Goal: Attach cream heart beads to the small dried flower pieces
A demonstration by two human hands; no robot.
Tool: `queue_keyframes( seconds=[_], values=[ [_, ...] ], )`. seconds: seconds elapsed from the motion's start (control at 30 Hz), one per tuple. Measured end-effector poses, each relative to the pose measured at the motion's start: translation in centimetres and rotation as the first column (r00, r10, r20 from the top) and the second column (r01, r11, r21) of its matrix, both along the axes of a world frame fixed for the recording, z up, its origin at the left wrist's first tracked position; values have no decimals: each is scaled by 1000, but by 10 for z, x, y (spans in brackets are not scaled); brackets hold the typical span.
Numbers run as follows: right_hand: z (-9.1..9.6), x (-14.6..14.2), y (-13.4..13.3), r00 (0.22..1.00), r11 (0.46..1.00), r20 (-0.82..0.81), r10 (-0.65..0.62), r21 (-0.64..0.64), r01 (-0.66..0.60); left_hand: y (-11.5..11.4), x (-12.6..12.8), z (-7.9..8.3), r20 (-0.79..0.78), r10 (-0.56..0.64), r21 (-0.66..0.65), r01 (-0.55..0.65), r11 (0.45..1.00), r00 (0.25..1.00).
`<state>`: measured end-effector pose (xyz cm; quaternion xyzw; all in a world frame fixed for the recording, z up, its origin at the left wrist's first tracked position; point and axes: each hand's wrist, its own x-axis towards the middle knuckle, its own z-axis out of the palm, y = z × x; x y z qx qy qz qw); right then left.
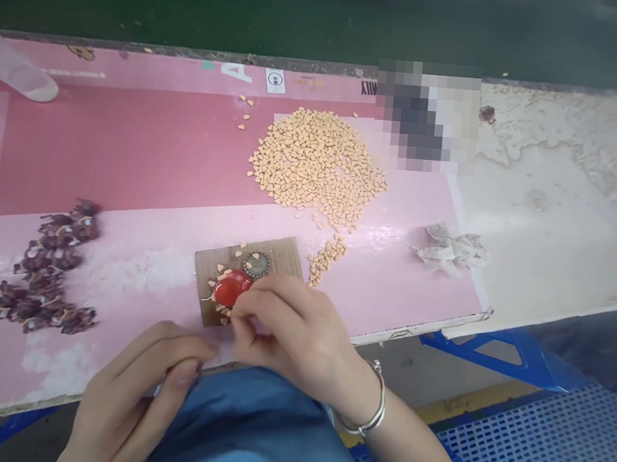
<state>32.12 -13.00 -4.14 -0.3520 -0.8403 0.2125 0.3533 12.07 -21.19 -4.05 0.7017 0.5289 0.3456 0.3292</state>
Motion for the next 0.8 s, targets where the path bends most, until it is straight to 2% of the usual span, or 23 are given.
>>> queue_keyframes(
  seconds=[0.17, 0.23, 0.33, 0.37, 0.4, 0.5, 0.57, 0.7, 0.8],
  values=[
    [-5, 3, 11, 976, 980, 215, -29, 197, -15, -4, -13, -7, -75, 103, 59, -99, 993, 992],
    [-5, 2, 11, 963, 974, 267, -38, 227, -25, -7, -14, -8, 1, 206, 33, -206, 978, 978],
    [-3, 1, 10, 956, 970, 290, -46, 242, -27, -12, -12, -10, 148, 436, -79, -428, 900, 888],
    [-2, 0, 10, 958, 970, 284, -47, 243, -25, -13, -12, -11, 176, 465, -94, -455, 885, 868],
    [-1, 0, 10, 961, 969, 273, -51, 244, -18, -13, -12, -12, 197, 450, -80, -443, 893, 871],
    [2, 1, 11, 969, 970, 238, -72, 242, 13, -10, -19, -20, 212, 301, 18, -311, 950, 930],
    [5, 5, 13, 972, 973, 218, -89, 229, 38, -8, -23, -24, 204, 238, 55, -254, 966, 950],
    [7, 17, 17, 969, 973, 206, -134, 211, 89, -9, -23, -25, 195, 246, 28, -256, 966, 950],
    [6, 22, 17, 965, 970, 210, -158, 214, 113, -13, -14, -20, 205, 350, -55, -346, 937, 914]
  ],
)
